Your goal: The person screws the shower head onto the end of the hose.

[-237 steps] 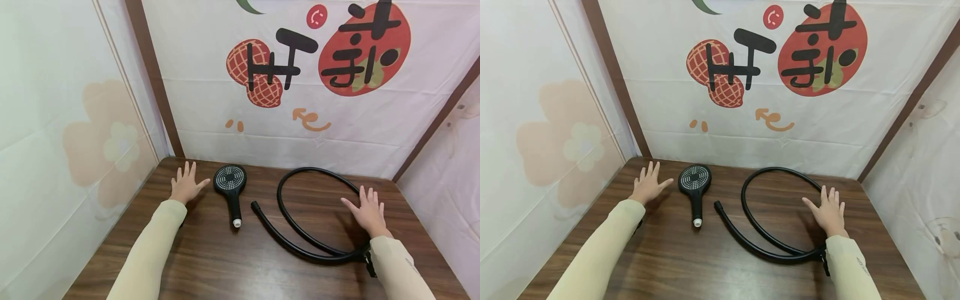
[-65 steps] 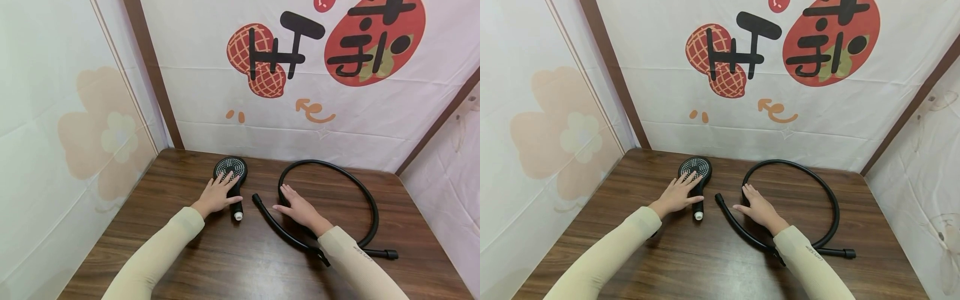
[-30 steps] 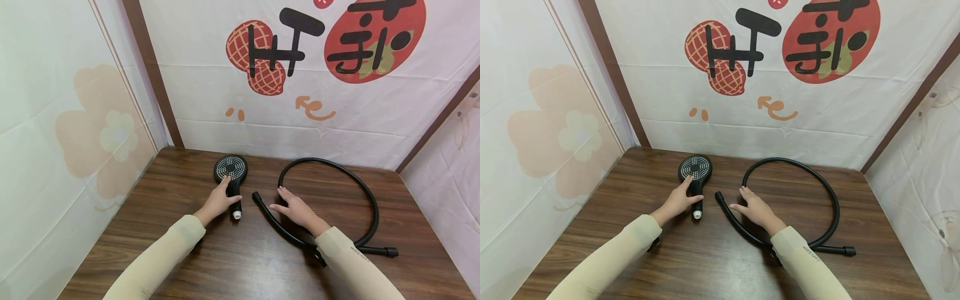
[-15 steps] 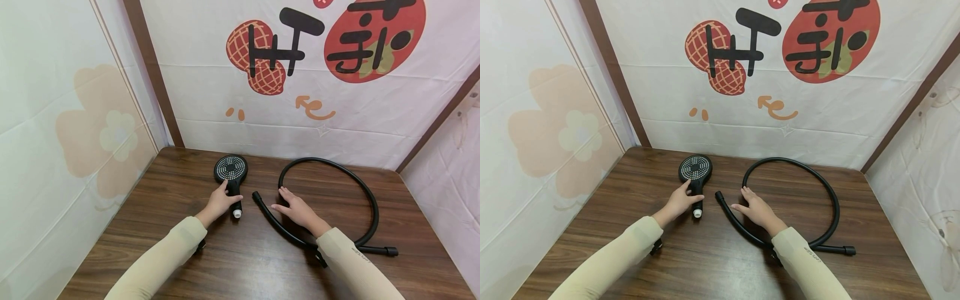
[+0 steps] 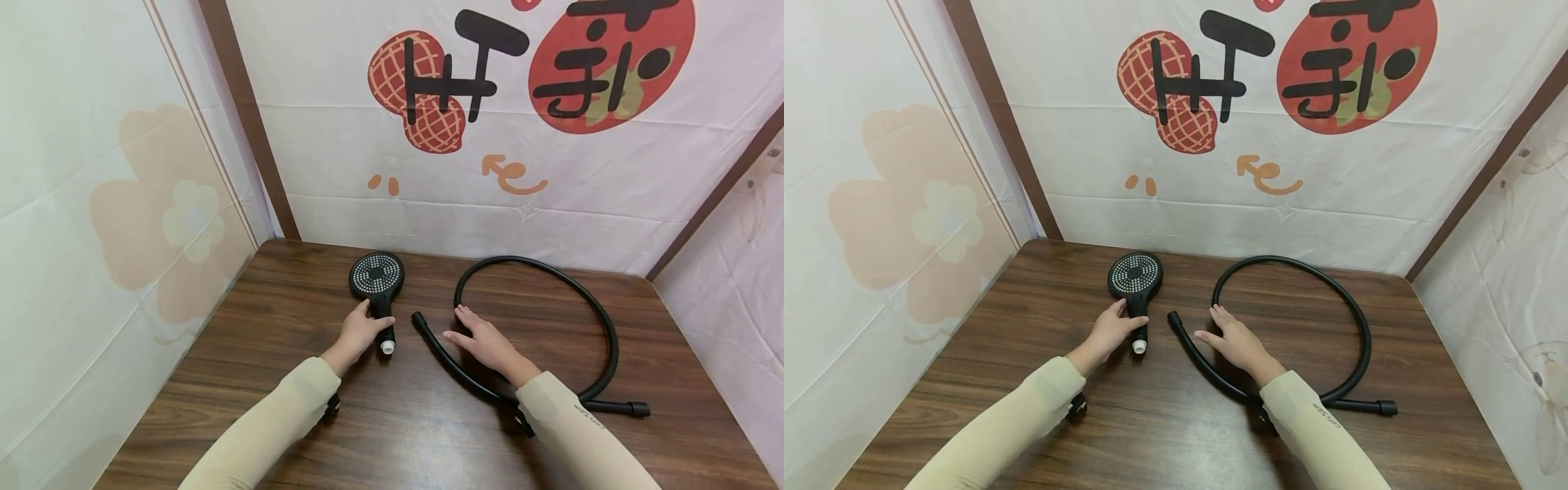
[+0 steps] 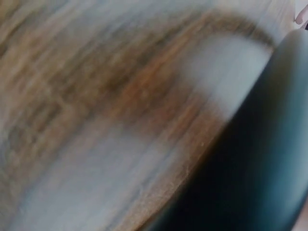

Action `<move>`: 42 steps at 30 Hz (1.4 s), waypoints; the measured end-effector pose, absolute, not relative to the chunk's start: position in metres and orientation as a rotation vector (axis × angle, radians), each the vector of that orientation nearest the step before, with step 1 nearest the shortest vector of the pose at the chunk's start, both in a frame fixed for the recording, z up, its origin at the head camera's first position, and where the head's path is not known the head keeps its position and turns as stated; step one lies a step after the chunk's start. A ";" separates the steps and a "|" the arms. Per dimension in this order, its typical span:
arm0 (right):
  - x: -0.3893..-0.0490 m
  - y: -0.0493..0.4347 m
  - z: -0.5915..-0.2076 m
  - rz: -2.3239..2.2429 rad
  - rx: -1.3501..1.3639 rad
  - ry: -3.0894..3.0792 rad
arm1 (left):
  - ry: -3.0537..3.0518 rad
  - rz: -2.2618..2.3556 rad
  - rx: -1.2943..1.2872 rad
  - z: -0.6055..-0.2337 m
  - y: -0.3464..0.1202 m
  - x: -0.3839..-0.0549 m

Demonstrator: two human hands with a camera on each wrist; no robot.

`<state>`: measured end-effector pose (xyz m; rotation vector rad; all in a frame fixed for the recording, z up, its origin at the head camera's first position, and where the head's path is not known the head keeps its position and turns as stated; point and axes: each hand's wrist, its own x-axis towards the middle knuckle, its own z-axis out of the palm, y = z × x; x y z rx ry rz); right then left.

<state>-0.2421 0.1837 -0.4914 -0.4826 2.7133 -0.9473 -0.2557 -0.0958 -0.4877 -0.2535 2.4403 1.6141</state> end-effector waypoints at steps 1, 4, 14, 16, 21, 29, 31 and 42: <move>-0.242 0.184 -0.492 -0.950 -0.480 2.711 | 2.427 1.631 -0.268 -0.487 -0.095 -0.255; -0.243 0.184 -0.492 -0.948 -0.480 2.712 | 2.379 1.696 -0.292 -0.488 -0.095 -0.255; -0.244 0.184 -0.496 -0.943 -0.498 2.724 | 2.243 1.832 -0.362 -0.489 -0.096 -0.254; -0.244 0.184 -0.496 -0.948 -0.496 2.724 | 2.236 1.830 -0.371 -0.488 -0.097 -0.254; -0.243 0.183 -0.496 -0.952 -0.492 2.721 | 2.220 1.817 -0.392 -0.488 -0.097 -0.253; -0.243 0.178 -0.493 -0.989 -0.490 2.715 | 2.175 1.813 -0.420 -0.488 -0.099 -0.254; -0.243 0.176 -0.492 -1.001 -0.493 2.714 | 2.172 1.794 -0.429 -0.488 -0.099 -0.254; -0.242 0.162 -0.491 -1.063 -0.440 2.717 | 2.157 1.772 -0.438 -0.488 -0.099 -0.255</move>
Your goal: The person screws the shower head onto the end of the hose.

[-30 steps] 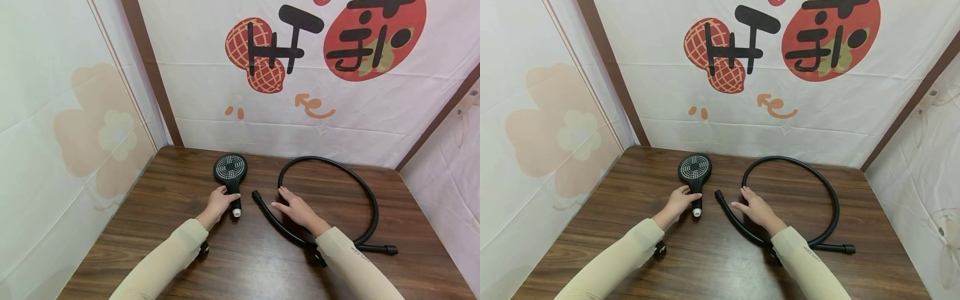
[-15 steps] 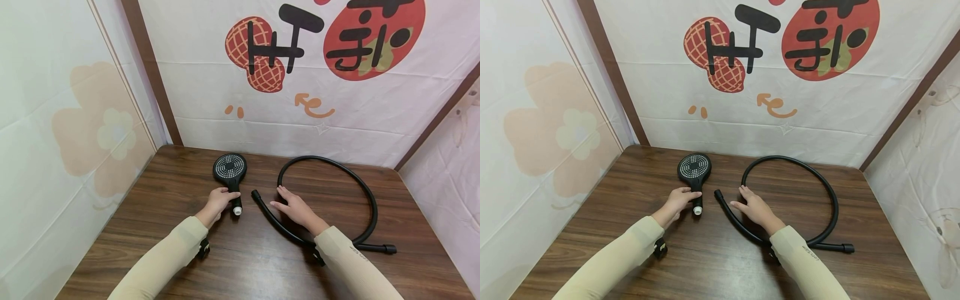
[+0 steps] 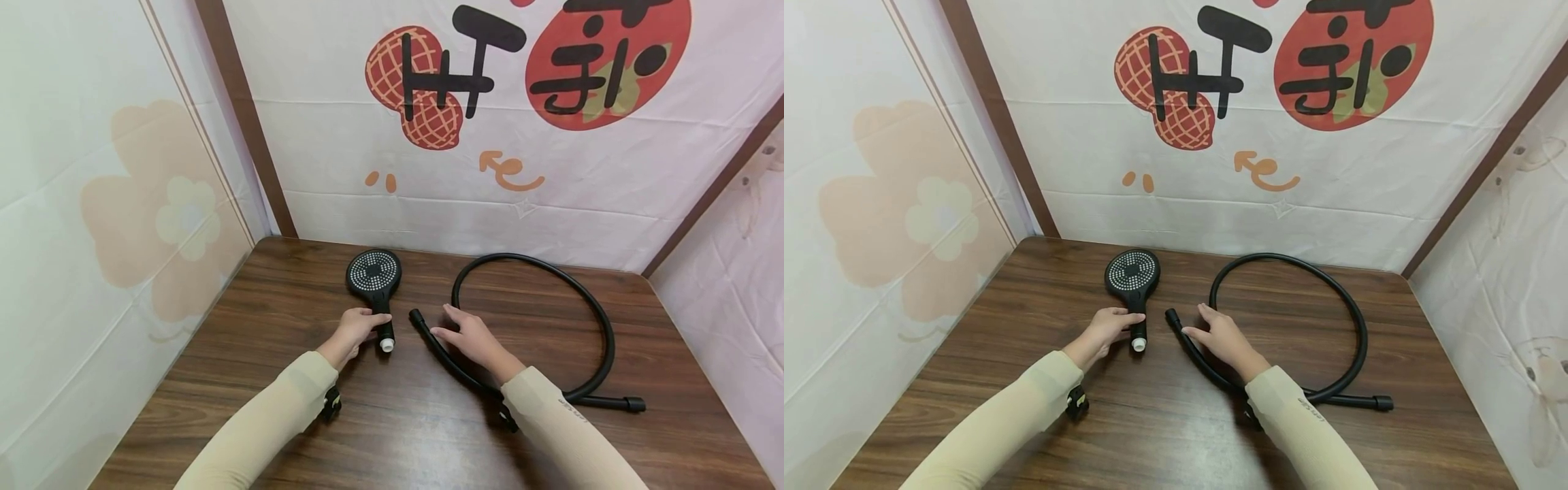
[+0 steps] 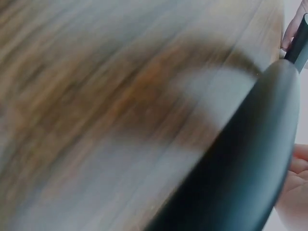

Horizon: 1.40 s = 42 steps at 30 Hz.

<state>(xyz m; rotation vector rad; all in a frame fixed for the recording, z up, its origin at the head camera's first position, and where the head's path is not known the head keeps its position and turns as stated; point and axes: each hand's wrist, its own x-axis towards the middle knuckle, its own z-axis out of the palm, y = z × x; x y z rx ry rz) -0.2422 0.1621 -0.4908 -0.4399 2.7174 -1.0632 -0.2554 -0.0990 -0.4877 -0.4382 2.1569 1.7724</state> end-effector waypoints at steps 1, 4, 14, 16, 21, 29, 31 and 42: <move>-0.243 0.161 -0.491 -1.065 -0.436 2.720 | 2.157 1.770 -0.437 -0.488 -0.099 -0.256; -0.244 0.156 -0.493 -1.073 -0.422 2.735 | 2.150 1.768 -0.435 -0.488 -0.100 -0.256; -0.244 0.141 -0.496 -1.118 -0.375 2.767 | 2.138 1.775 -0.435 -0.489 -0.100 -0.256; -0.244 0.137 -0.496 -1.112 -0.369 2.773 | 2.141 1.770 -0.437 -0.489 -0.100 -0.256; -0.244 0.131 -0.496 -1.125 -0.333 2.778 | 2.140 1.765 -0.437 -0.490 -0.100 -0.255; -0.248 0.126 -0.501 -1.081 -0.360 2.859 | 2.136 1.770 -0.435 -0.491 -0.099 -0.256; -0.249 0.125 -0.502 -1.061 -0.356 2.877 | 2.132 1.769 -0.432 -0.490 -0.099 -0.256; -0.248 0.119 -0.504 -0.994 -0.374 2.951 | 2.127 1.787 -0.436 -0.492 -0.099 -0.259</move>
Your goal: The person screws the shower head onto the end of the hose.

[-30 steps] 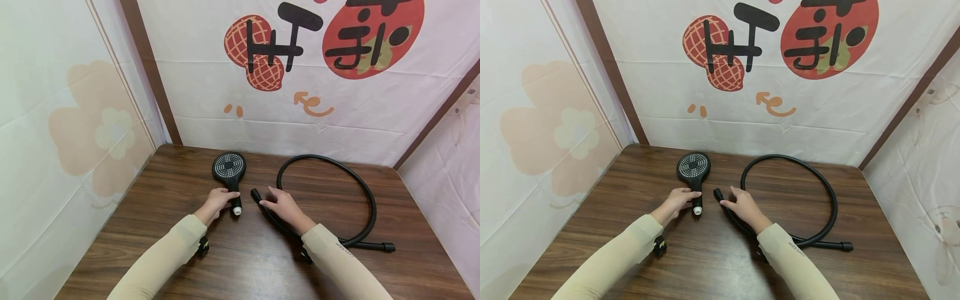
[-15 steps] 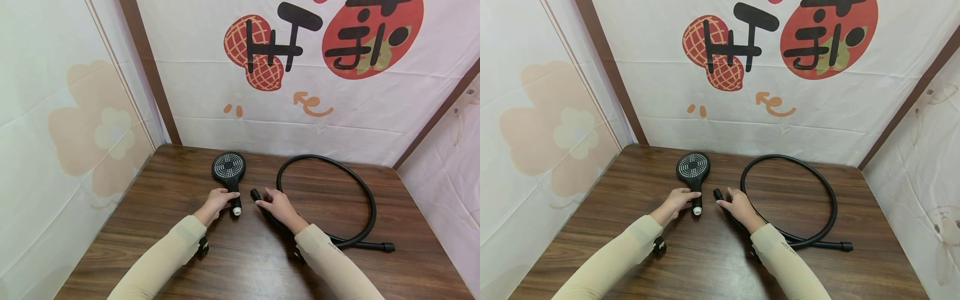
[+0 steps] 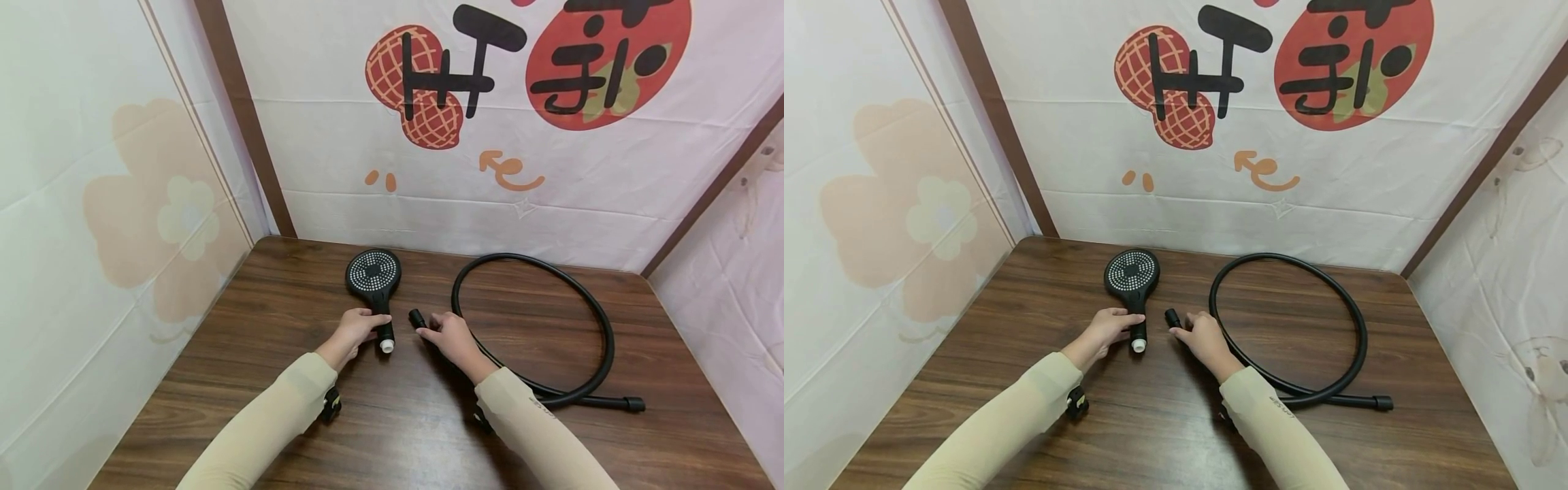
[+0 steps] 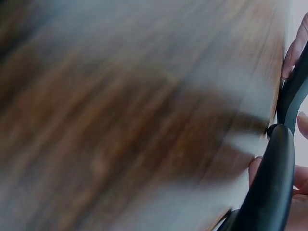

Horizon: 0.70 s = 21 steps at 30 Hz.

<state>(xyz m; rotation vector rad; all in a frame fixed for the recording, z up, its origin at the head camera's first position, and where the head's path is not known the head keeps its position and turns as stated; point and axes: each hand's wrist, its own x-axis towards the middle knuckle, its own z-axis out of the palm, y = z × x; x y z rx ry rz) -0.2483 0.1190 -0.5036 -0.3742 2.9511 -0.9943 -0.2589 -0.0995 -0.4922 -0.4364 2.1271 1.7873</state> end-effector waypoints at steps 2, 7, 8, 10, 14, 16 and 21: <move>-0.248 0.117 -0.504 -0.984 -0.354 2.965 | 2.129 1.788 -0.432 -0.492 -0.100 -0.258; -0.246 0.113 -0.504 -0.996 -0.253 2.969 | 2.159 1.769 -0.408 -0.489 -0.100 -0.256; -0.246 0.112 -0.504 -1.001 -0.236 2.966 | 2.160 1.770 -0.406 -0.489 -0.100 -0.256; -0.245 0.110 -0.503 -1.001 -0.206 2.960 | 2.156 1.772 -0.403 -0.489 -0.100 -0.256; -0.244 0.106 -0.502 -0.973 -0.190 2.971 | 2.133 1.779 -0.404 -0.491 -0.100 -0.258; -0.244 0.105 -0.501 -0.968 -0.175 2.980 | 2.131 1.773 -0.406 -0.491 -0.099 -0.258; -0.243 0.103 -0.501 -0.968 -0.171 2.997 | 2.127 1.769 -0.417 -0.492 -0.099 -0.260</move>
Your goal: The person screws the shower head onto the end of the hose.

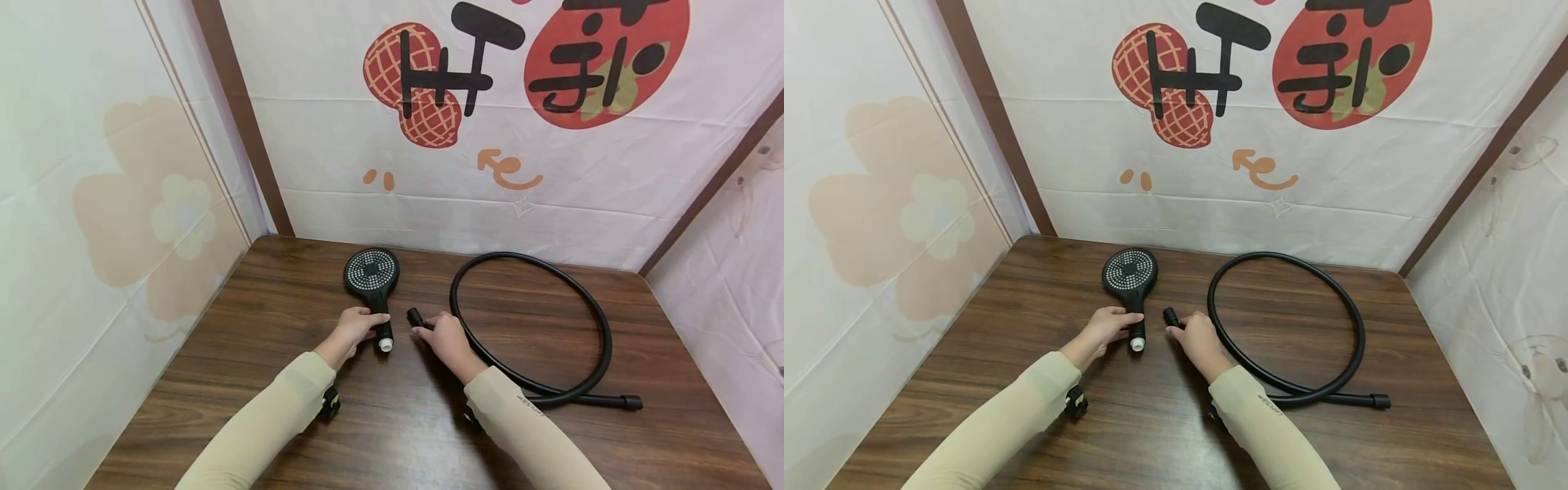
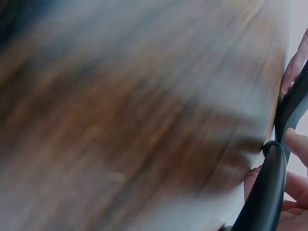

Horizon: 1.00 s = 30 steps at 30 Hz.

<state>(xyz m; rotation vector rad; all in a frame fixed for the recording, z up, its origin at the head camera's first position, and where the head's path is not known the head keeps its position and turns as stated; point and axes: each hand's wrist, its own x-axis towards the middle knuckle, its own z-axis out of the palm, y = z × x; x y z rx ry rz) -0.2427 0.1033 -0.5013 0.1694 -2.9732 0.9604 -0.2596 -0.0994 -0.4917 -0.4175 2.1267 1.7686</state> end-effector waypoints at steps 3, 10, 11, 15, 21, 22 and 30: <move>-0.243 0.102 -0.502 0.972 0.154 -2.971 | 2.116 1.766 -0.419 -0.491 -0.099 -0.260; -0.243 0.099 -0.503 0.978 0.114 -2.992 | 2.074 1.785 -0.432 -0.490 -0.098 -0.263; -0.243 0.099 -0.503 0.965 0.121 -2.987 | 2.071 1.784 -0.433 -0.490 -0.098 -0.263; -0.243 0.099 -0.503 0.970 0.118 -2.972 | 2.063 1.777 -0.436 -0.491 -0.099 -0.264; -0.242 0.098 -0.504 1.031 0.040 -2.981 | 2.028 1.791 -0.439 -0.492 -0.099 -0.267; -0.241 0.098 -0.504 1.039 0.036 -2.980 | 2.018 1.800 -0.435 -0.493 -0.099 -0.267; -0.242 0.100 -0.503 1.220 -0.021 -2.930 | 1.865 1.909 -0.463 -0.493 -0.102 -0.272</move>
